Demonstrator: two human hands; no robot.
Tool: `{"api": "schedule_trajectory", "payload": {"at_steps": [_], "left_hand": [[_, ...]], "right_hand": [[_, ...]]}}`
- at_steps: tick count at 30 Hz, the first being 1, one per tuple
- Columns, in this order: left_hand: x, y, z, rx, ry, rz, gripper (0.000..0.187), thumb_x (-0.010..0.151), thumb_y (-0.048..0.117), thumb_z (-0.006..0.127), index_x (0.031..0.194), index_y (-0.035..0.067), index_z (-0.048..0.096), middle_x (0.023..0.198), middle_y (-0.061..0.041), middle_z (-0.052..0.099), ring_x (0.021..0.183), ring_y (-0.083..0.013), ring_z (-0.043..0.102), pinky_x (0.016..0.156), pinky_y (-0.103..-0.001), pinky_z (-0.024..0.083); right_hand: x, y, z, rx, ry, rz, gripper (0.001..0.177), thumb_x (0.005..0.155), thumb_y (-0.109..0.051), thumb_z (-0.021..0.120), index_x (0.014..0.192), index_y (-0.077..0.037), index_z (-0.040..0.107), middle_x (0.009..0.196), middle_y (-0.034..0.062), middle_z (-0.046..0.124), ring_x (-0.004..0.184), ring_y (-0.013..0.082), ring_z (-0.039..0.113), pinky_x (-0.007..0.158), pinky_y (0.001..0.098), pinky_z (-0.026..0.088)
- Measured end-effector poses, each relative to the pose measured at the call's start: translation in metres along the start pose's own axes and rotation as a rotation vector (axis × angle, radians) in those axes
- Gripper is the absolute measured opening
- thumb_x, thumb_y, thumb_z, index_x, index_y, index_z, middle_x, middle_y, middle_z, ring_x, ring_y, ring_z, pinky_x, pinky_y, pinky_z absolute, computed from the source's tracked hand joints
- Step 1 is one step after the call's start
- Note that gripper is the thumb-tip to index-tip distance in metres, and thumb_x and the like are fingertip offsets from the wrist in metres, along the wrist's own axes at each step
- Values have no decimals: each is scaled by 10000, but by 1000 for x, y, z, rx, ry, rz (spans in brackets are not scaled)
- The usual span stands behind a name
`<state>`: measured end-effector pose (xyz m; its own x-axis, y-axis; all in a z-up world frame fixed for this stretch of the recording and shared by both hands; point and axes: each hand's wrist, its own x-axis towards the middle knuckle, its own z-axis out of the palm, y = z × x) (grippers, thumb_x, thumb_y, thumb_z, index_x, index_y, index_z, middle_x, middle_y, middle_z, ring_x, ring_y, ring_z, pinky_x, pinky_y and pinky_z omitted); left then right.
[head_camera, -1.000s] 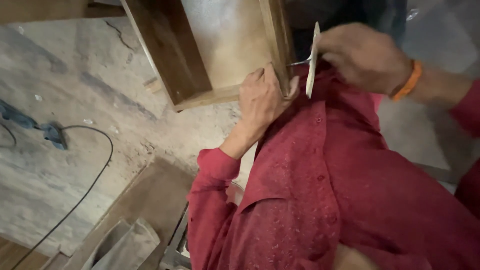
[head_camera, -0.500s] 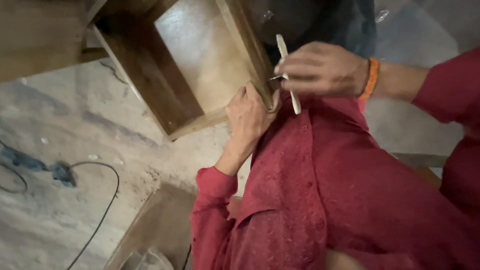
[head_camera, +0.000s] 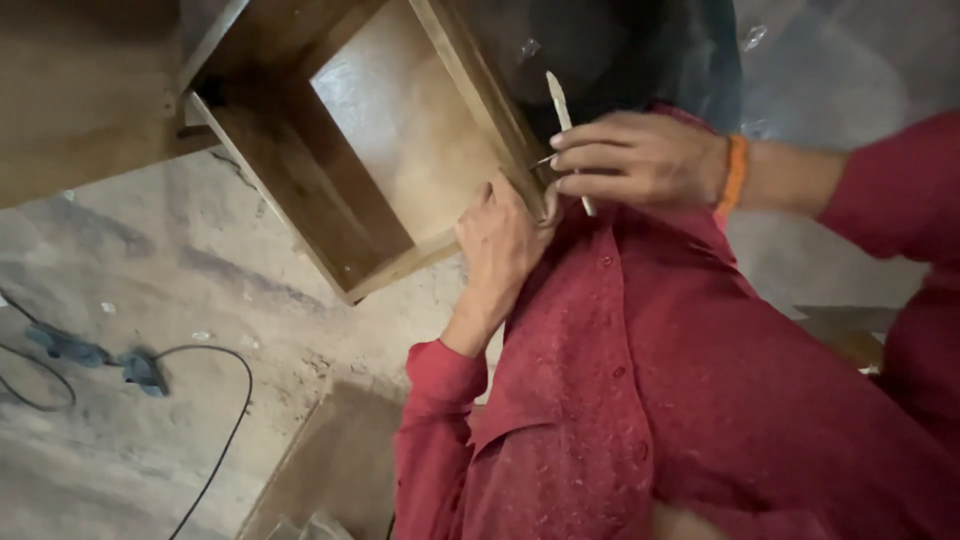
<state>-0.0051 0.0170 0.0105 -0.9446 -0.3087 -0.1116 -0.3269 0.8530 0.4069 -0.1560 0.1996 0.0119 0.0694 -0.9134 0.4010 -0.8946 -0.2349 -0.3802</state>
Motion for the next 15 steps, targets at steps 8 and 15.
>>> {"api": "schedule_trajectory", "payload": {"at_steps": [8, 15], "left_hand": [[-2, 8, -1, 5, -3, -10, 505, 909, 502, 739, 904, 21, 585, 780, -183, 681, 664, -407, 685, 557, -497, 546], [0, 12, 0, 28, 46, -19, 509, 870, 501, 758, 874, 20, 590, 765, -190, 681, 641, -409, 677, 538, -499, 540]], "right_hand": [[-5, -58, 12, 485, 377, 591, 487, 815, -172, 842, 1255, -49, 673, 1395, 182, 552, 1323, 308, 551, 1087, 425, 501], [-23, -76, 63, 1336, 811, 1114, 424, 976, -105, 768, 1333, -51, 545, 1253, 106, 628, 1135, 174, 643, 1022, 325, 563]]}}
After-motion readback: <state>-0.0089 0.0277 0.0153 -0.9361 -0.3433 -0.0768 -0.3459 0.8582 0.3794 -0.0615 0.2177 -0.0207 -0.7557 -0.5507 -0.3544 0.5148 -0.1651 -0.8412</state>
